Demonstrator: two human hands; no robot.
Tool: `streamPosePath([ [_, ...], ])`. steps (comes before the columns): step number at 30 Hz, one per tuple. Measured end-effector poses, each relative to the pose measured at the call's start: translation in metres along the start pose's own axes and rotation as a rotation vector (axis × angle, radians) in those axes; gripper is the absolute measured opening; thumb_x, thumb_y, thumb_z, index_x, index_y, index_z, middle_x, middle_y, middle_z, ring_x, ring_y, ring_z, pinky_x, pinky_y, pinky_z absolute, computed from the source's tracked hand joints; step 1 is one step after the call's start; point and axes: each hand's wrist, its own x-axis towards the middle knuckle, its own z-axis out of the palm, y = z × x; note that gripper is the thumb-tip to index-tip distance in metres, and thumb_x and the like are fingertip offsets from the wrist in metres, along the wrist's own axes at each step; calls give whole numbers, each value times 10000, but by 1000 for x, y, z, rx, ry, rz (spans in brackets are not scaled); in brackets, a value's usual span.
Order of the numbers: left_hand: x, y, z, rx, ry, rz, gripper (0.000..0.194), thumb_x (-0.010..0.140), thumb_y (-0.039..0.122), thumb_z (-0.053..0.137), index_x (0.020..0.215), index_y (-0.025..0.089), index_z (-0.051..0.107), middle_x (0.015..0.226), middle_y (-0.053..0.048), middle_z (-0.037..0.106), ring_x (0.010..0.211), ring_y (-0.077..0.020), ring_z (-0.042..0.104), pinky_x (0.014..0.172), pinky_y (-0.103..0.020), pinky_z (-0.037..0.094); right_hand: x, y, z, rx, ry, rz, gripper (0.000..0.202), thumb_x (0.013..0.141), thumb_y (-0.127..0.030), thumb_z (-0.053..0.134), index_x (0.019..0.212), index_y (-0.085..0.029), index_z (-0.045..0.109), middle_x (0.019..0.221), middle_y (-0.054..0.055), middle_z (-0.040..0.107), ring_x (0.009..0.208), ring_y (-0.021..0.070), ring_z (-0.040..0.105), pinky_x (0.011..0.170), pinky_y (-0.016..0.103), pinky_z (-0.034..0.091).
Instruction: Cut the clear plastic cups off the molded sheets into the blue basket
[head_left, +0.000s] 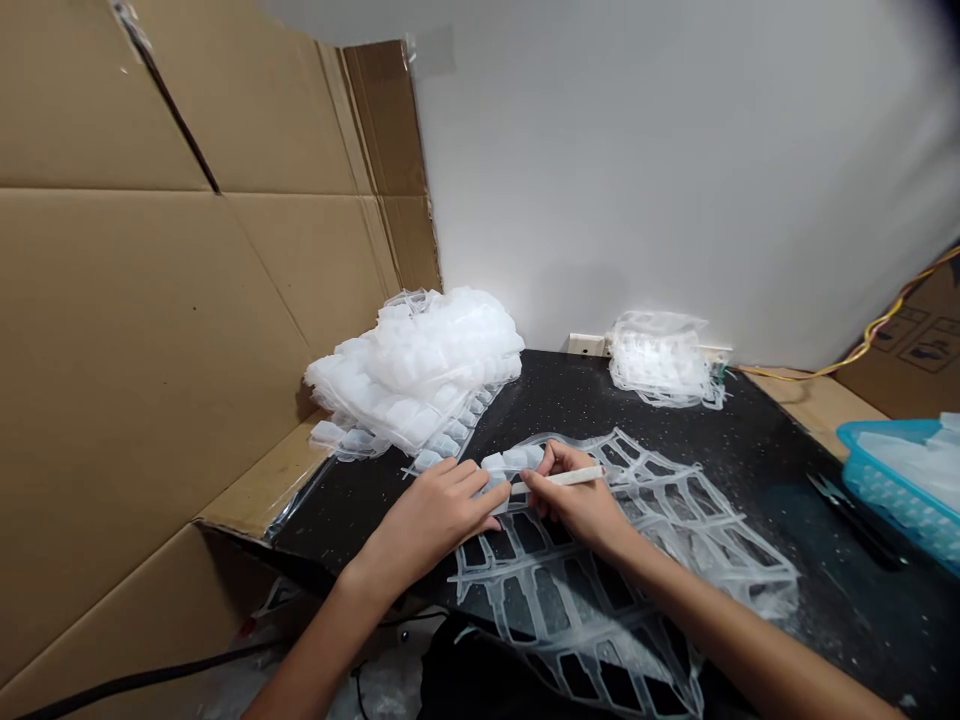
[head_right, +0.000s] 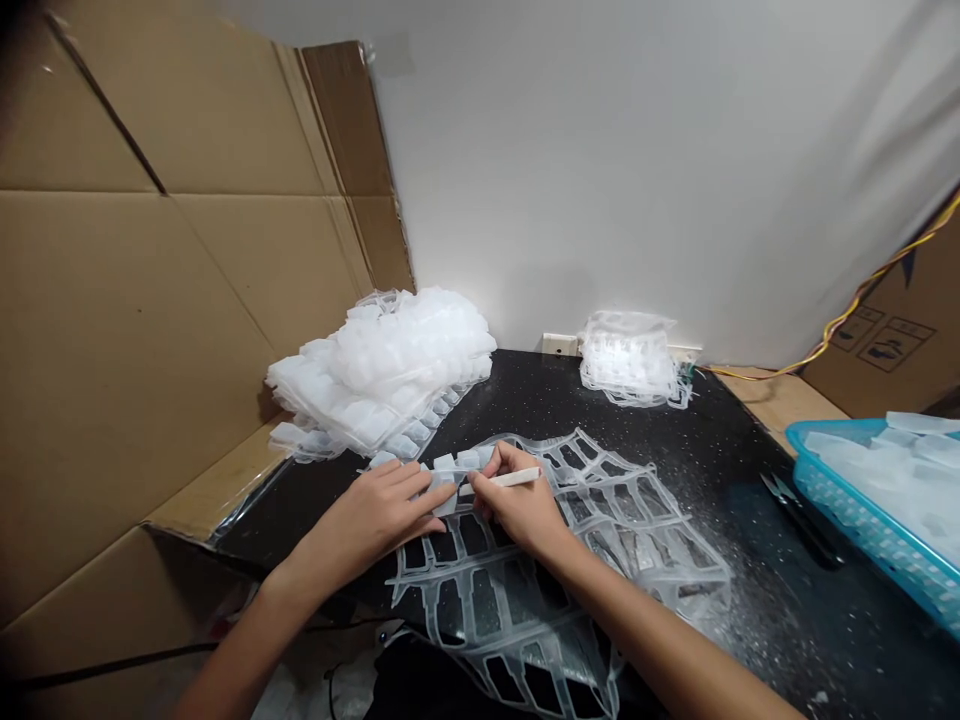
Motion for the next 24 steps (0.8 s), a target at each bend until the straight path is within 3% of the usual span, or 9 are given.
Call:
streamPosePath([
  [9,-14,-15,6,-128,-38,-105,299,1006,347,554,1273,214,561,952,-34,639,852,-222,595,746,-344,440,1,6,7,42,-32,43,238,775,-297,678,697,-228,464,512,-40,616,414,96,508,400,184,361],
  [16,-10,-12,10,-91,-67,-32,338,993,226,552,1329,237,526,890,-23,617,825,-219,588,725,-335,419,2,9,10,37,-2,46,197,768,-258,664,711,-231,477,513,-55,605,409,97,510,391,184,371],
  [21,-9,-12,12,-78,-88,-21,205,977,179,536,1169,223,595,875,-31,594,823,-212,565,718,-326,403,5,12,9,35,8,56,210,758,-265,661,708,-238,459,499,-55,611,394,102,516,379,186,383],
  [24,-10,-12,15,-119,-76,-43,204,1003,210,504,1188,230,588,876,-28,592,827,-207,561,723,-327,402,7,12,8,39,8,55,216,768,-293,649,713,-240,447,503,-51,622,393,105,526,380,188,387],
])
